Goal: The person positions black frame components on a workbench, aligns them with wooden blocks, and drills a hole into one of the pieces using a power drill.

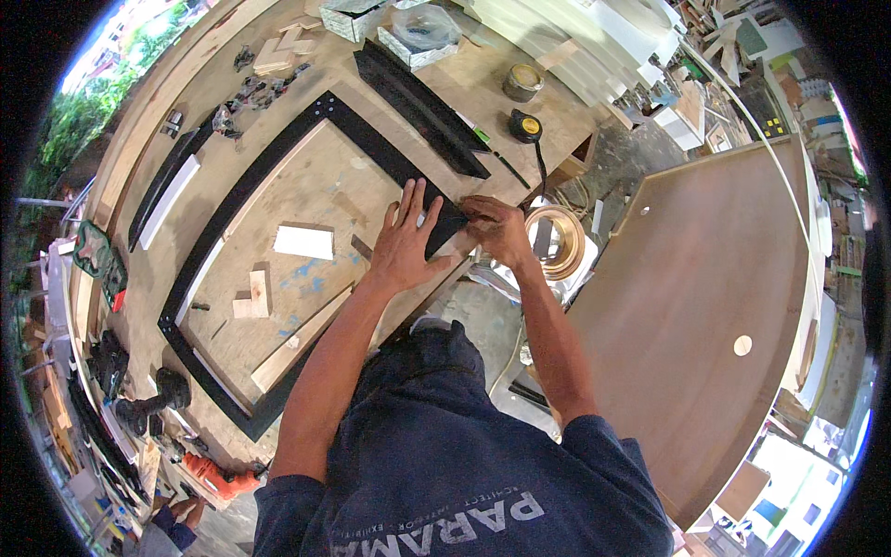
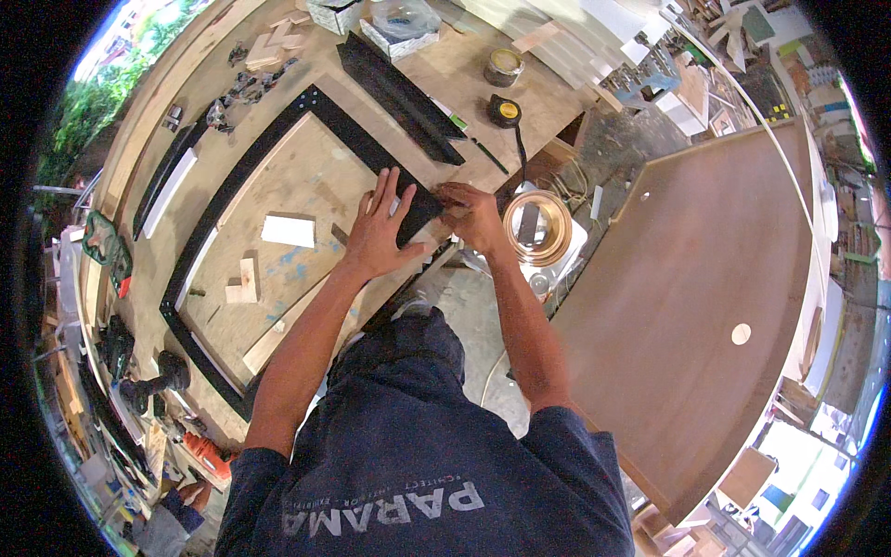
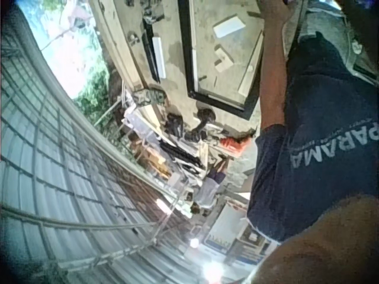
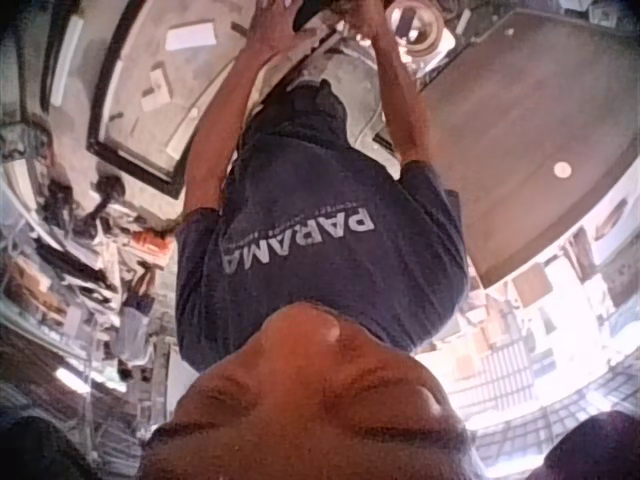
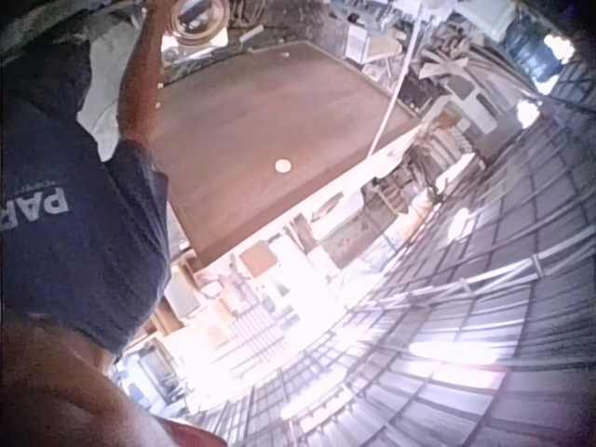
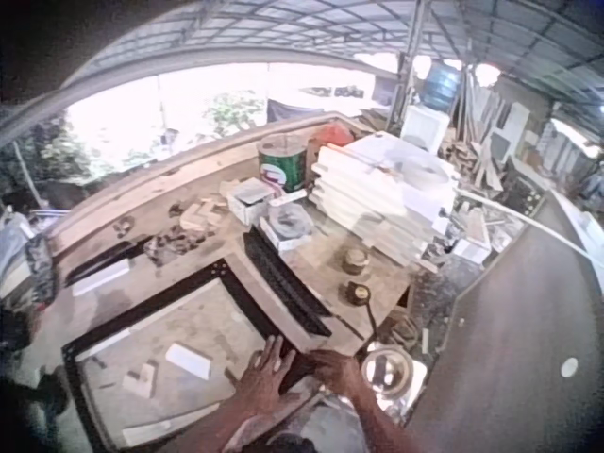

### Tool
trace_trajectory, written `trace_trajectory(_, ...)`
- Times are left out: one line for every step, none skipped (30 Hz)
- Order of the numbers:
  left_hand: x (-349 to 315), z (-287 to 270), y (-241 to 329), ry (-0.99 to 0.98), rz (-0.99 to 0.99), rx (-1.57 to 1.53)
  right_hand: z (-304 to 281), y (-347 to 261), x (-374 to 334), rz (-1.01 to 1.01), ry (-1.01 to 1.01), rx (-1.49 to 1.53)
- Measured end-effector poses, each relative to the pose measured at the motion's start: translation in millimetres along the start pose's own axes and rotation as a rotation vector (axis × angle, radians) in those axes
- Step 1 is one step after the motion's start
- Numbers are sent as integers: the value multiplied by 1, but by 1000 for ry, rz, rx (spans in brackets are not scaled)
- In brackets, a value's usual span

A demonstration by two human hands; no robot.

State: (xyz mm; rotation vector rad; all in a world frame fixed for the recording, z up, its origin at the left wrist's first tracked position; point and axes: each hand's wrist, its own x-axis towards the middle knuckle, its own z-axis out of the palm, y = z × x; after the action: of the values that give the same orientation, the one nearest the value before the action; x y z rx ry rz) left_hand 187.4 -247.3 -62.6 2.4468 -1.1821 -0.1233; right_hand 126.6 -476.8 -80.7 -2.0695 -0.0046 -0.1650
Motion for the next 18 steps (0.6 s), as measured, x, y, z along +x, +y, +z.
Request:
trace_trajectory(-1, 3, -1, -52, -22, 21, 1, -2, -4, 2, 1, -1)
trace_trajectory(-2, 7, -2, -59, -20, 17, 3, -8, -10, 123, 65, -29)
trace_trajectory(-4, 10, -4, -52, -9, 19, 7, -12, -15, 245, 128, -57)
trace_trajectory(-5, 13, -7, -44, 0, 23, 12, -12, -18, 253, 129, -56)
trace_trajectory(-4, 11, -8, -52, 7, 20, 16, -12, -21, 210, 168, -69)
trace_trajectory(-3, 9, -10, -44, 26, 15, 20, -12, -24, 167, 207, -83)
trace_trajectory(-2, 8, -11, -36, 44, 11, 28, 0, -27, 116, 246, -156)
trace_trajectory(-1, 6, -16, -41, 47, 14, 31, -4, -26, 119, 250, -151)
trace_trajectory(-1, 5, -22, -64, 43, 64, 33, -8, -26, 165, 255, -115)
trace_trajectory(0, 5, -27, -86, 40, 114, 34, -12, -26, 211, 260, -78)
trace_trajectory(4, 2, -28, -41, 56, 159, 36, -11, -27, 215, 267, -77)
trace_trajectory(13, -7, -26, -45, 64, 156, 38, -7, -29, 200, 297, -70)
trace_trajectory(25, -16, -26, -151, 43, 127, 38, -3, -32, 185, 327, -63)
trace_trajectory(35, -23, -29, -254, 12, 103, 40, -4, -32, 186, 328, -60)
trace_trajectory(43, -24, -35, -180, 45, 80, 41, -6, -31, 174, 342, -66)
trace_trajectory(48, -25, -43, -182, 41, 84, 43, -8, -30, 164, 356, -73)
trace_trajectory(56, -27, -45, -129, 71, 70, 45, -6, -32, 169, 359, -73)
trace_trajectory(63, -28, -47, -77, 101, 54, 48, -4, -33, 162, 390, -70)
